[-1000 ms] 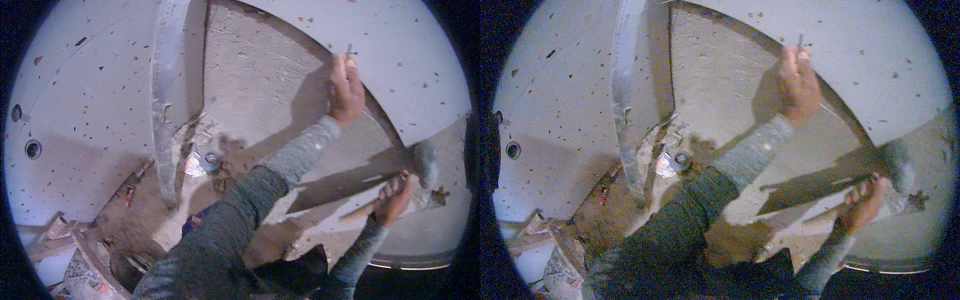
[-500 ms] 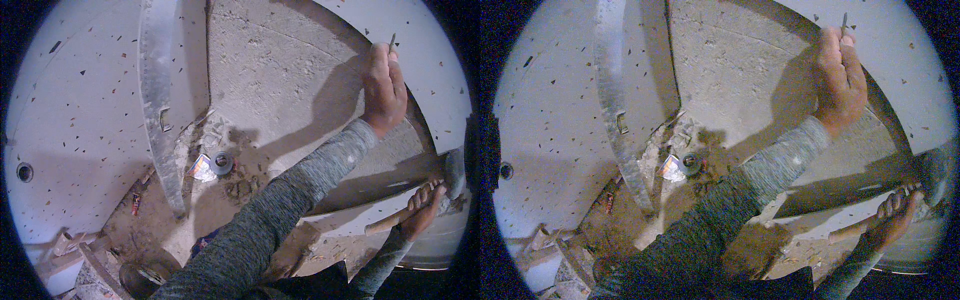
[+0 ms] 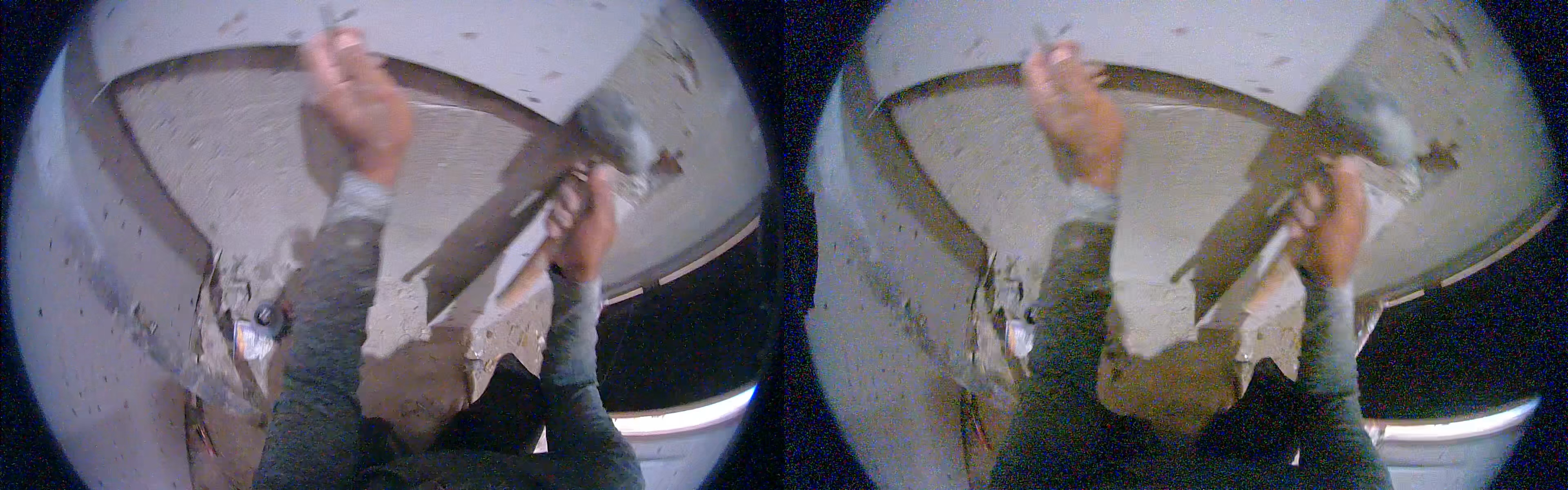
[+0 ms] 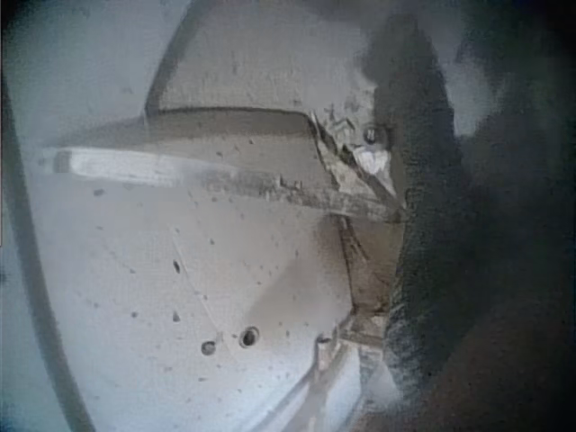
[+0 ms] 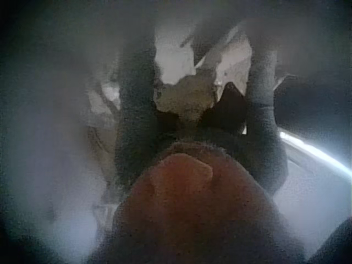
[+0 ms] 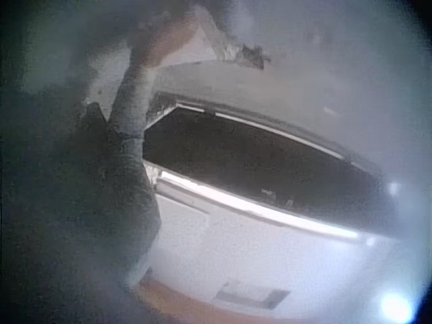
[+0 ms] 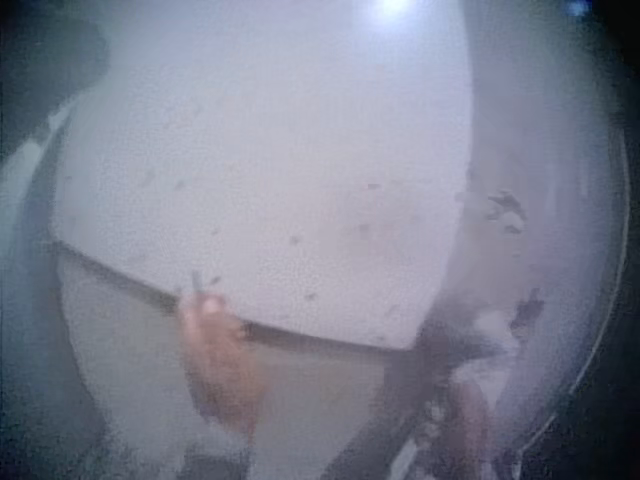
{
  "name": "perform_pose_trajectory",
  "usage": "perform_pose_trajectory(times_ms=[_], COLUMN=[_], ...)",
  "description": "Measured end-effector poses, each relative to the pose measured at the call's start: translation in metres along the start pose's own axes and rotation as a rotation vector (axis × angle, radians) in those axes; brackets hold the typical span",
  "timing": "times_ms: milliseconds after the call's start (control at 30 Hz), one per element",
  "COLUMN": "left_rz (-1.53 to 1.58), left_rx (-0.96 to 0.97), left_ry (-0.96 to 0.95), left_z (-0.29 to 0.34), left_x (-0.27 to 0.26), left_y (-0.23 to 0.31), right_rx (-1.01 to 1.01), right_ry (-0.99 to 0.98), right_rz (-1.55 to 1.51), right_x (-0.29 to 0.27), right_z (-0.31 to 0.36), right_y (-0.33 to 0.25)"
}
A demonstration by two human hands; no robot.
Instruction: The person installs a white ceiling panel by first checking its alignment with a spirit level. They then secure the panel to the ceiling using a hammer and nails, repeatedly tapping the nails into place. The person rechecks the alignment with the spirit level after securing the panel.
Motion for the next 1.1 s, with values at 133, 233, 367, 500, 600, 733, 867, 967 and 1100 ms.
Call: perform_pose_trajectory(times_ms=[133, 233, 367, 500, 600, 733, 867, 967, 1100], left_rz=[-0.061, -0.034, -0.090, -0.090, -0.068, -0.086, -0.172, -0.401, -0.250], left_rx=[-0.081, -0.143, -0.126, -0.211, -0.197, -0.120, -0.070, 0.501, 0.271], left_ry=[-0.008, 0.000, 0.003, -0.003, -0.021, -0.048, -0.107, -0.227, -0.240], left_z=[0.000, 0.004, 0.004, 0.001, -0.004, -0.010, 0.002, -0.024, -0.024], left_x=[0.004, 0.005, 0.006, 0.005, 0.004, -0.006, 0.003, -0.013, -0.013], left_y=[0.008, 0.010, 0.017, 0.021, 0.024, 0.017, 0.013, 0.007, 0.008], right_rx=[0.022, 0.032, 0.011, 0.030, -0.023, -0.211, -0.146, -0.189, -0.162], right_ry=[-0.080, -0.084, -0.087, -0.132, -0.128, 0.031, 0.223, 0.309, 0.261], right_rz=[-0.055, -0.045, -0.011, -0.002, 0.067, 0.235, 0.327, 0.606, 1.102], right_x=[0.003, -0.004, -0.003, -0.005, -0.025, -0.080, -0.182, -0.265, -0.400], right_z=[0.003, 0.003, 0.002, 0.008, 0.006, -0.010, 0.007, 0.020, 0.057], right_y=[-0.006, -0.009, -0.005, -0.017, -0.018, -0.014, 0.000, 0.043, 0.128])
Point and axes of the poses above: each hand's wrist, its own z-axis away from the middle knuckle, its own x-axis out of the palm, y = z × x, the point moved 2 cm from there along -z, towards the middle knuckle, and after that the axes turned 13 degrees about y, right-handed, at the moved point
